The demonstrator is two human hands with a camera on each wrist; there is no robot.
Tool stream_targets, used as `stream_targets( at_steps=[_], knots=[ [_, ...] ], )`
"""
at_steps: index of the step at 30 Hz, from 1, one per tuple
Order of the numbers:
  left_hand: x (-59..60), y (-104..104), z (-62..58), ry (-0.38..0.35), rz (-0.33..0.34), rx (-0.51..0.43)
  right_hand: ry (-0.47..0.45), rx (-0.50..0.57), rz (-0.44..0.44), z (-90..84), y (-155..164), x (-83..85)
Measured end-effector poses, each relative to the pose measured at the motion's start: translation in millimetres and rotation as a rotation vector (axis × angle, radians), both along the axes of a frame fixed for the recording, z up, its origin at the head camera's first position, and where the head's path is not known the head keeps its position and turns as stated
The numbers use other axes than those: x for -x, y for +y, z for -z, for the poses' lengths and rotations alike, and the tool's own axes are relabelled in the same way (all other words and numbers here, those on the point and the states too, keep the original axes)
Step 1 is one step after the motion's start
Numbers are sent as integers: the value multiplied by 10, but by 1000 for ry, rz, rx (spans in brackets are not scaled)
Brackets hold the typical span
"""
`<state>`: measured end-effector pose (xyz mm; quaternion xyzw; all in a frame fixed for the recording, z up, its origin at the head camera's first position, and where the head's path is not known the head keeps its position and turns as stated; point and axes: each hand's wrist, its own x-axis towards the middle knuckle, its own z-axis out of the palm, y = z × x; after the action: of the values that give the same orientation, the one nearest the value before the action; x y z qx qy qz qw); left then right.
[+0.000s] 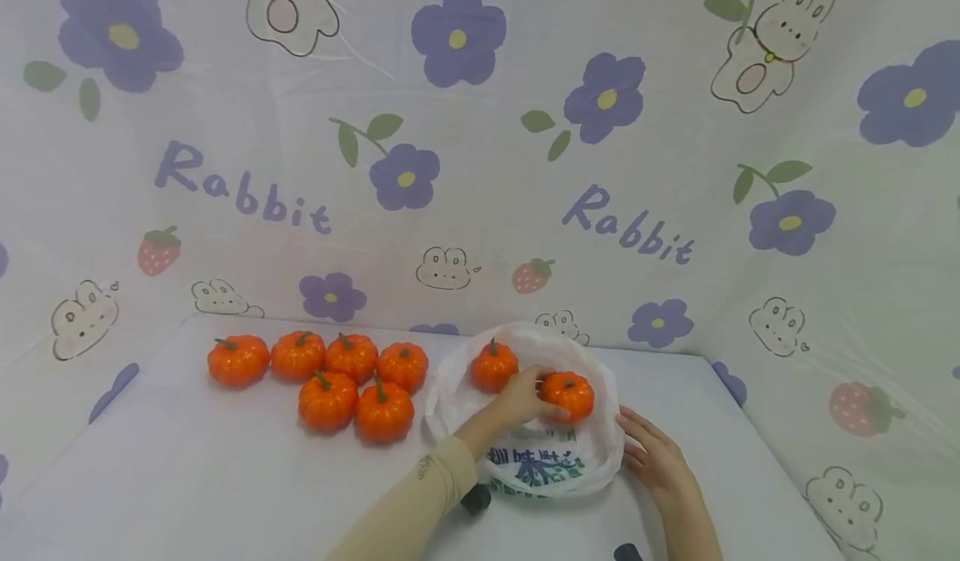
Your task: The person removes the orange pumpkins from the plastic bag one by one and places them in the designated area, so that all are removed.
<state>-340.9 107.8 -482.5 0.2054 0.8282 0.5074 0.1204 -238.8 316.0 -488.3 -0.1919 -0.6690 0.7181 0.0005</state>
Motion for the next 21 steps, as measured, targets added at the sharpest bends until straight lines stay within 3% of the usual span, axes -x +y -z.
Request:
stream_targets(
  at_steps=[9,21],
  knots=[
    [25,-245,-46,40,73,-66,-11,14,14,-5,5,5],
    [-17,-538,-177,20,74,-164,18,29,-3,-6,29,14]
  ],
)
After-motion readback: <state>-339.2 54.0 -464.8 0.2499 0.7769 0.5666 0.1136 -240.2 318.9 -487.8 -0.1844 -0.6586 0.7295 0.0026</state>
